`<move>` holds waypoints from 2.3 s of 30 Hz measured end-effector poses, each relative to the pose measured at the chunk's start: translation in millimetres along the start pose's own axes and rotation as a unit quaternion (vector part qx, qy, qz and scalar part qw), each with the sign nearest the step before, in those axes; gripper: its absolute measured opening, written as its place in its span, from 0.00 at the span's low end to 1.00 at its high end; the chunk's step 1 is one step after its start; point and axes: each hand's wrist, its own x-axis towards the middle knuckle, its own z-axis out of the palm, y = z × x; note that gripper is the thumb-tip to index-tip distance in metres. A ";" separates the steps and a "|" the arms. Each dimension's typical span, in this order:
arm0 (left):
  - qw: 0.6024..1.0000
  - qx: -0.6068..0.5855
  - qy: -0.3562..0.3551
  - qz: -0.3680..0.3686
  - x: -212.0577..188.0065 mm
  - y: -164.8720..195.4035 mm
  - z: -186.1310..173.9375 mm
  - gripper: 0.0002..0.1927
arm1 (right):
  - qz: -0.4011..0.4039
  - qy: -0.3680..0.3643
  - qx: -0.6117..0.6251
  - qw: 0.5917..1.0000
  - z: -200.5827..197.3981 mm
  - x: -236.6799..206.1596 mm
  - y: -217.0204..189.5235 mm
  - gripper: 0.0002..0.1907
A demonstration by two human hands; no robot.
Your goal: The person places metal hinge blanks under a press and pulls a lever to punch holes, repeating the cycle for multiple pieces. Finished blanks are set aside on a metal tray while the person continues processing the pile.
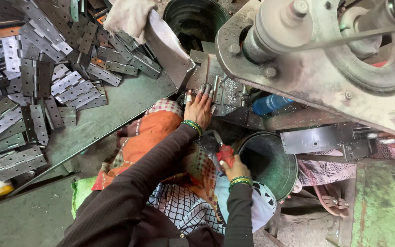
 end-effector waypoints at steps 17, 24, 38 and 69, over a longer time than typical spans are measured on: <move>0.999 0.010 0.034 0.014 -3.4 -0.6 0.1 0.32 | 0.007 -0.018 -0.019 1.000 -8.2 5.1 6.7 0.33; 0.999 0.029 0.039 0.023 -0.3 0.7 -6.1 0.31 | -0.008 0.025 0.043 0.999 49.0 3.5 2.4 0.40; 1.000 0.004 0.008 0.000 -0.8 4.2 -6.7 0.28 | 0.011 -0.026 0.012 1.000 -7.7 -4.3 -3.3 0.32; 0.999 -0.018 0.035 0.007 -19.3 8.8 -18.6 0.26 | 0.012 -0.049 0.051 0.997 23.1 2.6 -1.0 0.36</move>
